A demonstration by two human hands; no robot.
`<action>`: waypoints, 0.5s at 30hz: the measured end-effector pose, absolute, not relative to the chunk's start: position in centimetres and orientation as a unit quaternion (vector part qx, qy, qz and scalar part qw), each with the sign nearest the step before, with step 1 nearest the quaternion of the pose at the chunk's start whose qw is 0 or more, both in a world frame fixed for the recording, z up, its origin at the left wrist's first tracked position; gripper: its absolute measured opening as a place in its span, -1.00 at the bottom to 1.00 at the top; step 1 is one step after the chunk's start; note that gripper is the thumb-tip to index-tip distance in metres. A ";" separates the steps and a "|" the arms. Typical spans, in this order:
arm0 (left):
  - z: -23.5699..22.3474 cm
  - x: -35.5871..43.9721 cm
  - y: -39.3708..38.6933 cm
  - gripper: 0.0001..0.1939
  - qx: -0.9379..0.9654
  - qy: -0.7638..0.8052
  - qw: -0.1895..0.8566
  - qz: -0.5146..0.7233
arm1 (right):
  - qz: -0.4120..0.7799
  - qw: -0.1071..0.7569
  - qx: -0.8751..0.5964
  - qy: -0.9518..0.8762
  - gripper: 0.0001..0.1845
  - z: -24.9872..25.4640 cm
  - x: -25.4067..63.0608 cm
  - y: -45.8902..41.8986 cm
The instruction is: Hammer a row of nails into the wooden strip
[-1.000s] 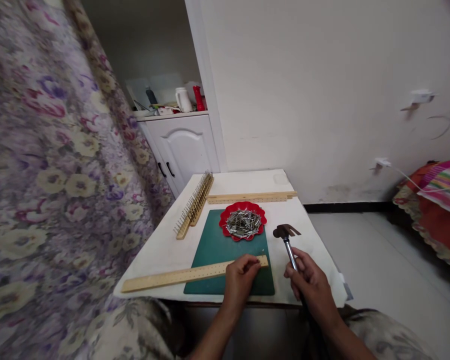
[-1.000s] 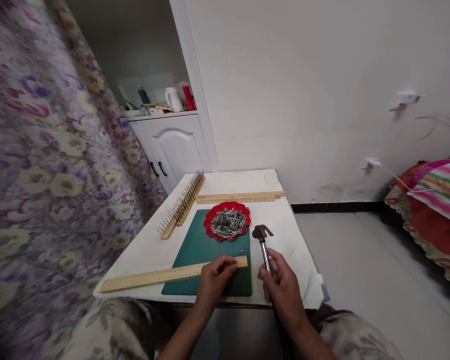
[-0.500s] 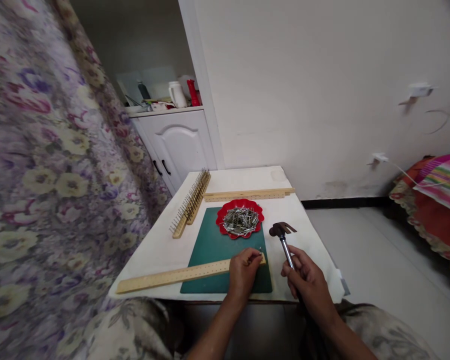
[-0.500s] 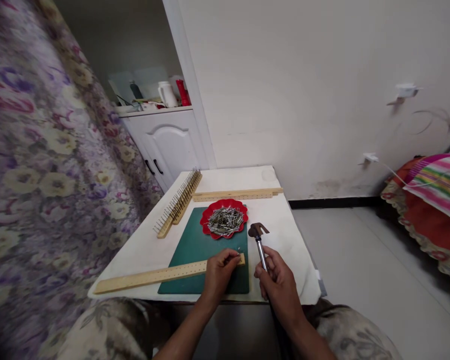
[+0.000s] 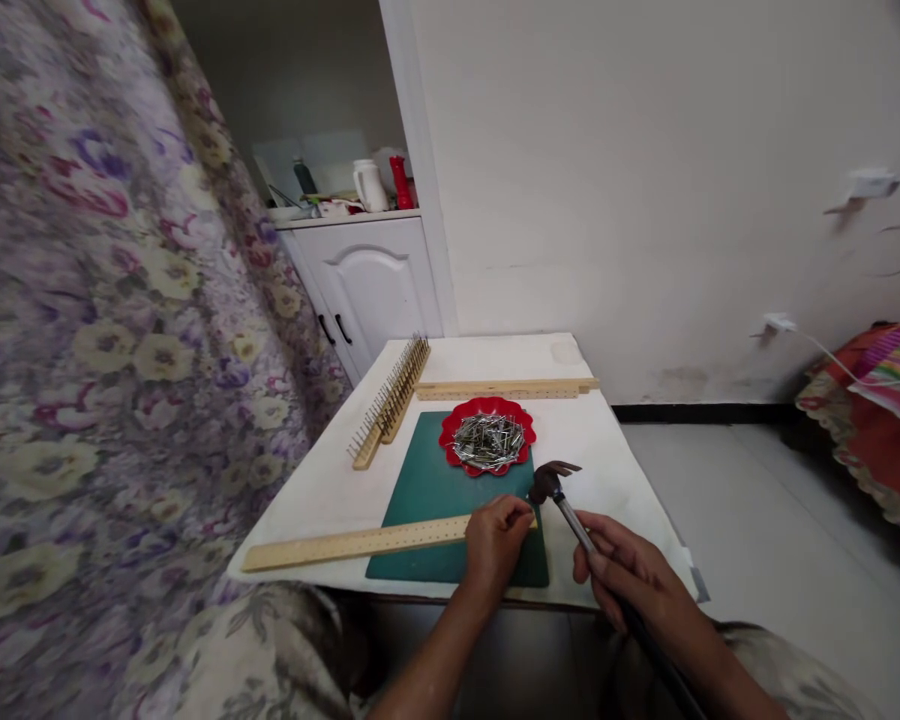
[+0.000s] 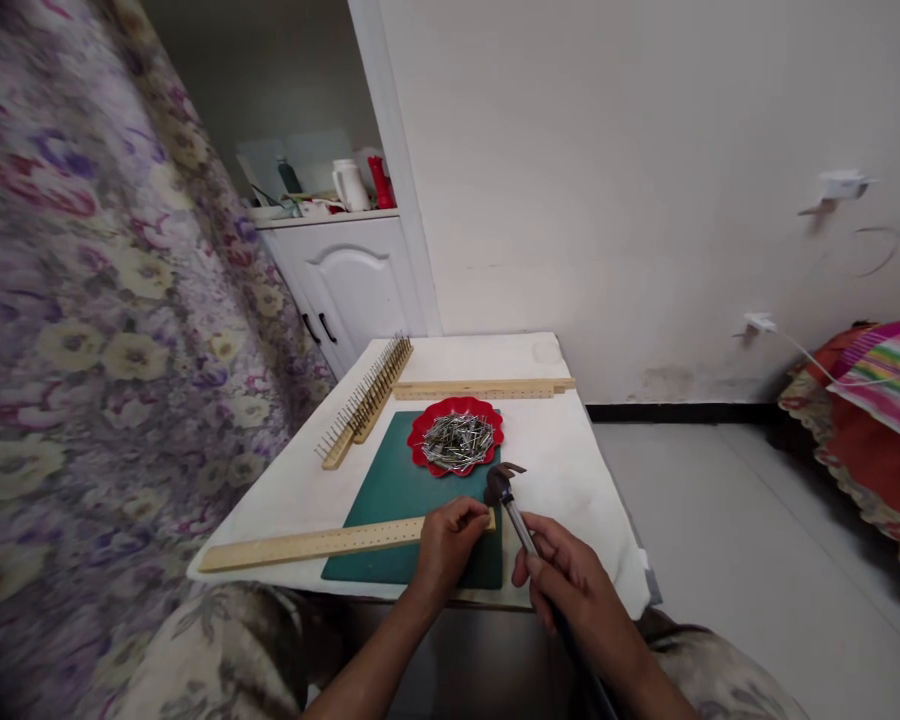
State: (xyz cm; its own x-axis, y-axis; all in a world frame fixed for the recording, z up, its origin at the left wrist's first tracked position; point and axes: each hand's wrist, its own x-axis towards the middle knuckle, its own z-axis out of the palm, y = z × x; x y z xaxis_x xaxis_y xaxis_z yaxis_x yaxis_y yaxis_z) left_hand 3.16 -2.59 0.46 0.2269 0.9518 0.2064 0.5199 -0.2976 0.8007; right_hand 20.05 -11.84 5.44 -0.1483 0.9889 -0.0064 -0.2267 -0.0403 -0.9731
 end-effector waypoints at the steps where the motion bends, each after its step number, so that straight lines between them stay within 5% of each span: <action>1: 0.4 3.2 -2.6 -0.87 0.722 0.510 0.302 0.356 | 0.594 0.503 -0.411 -0.474 -0.56 5.6 20.0 -11.9; 15: 0.2 3.2 -2.6 -0.87 0.729 0.515 0.289 0.347 | 0.564 0.465 -0.453 -0.510 -0.58 6.0 19.3 -12.6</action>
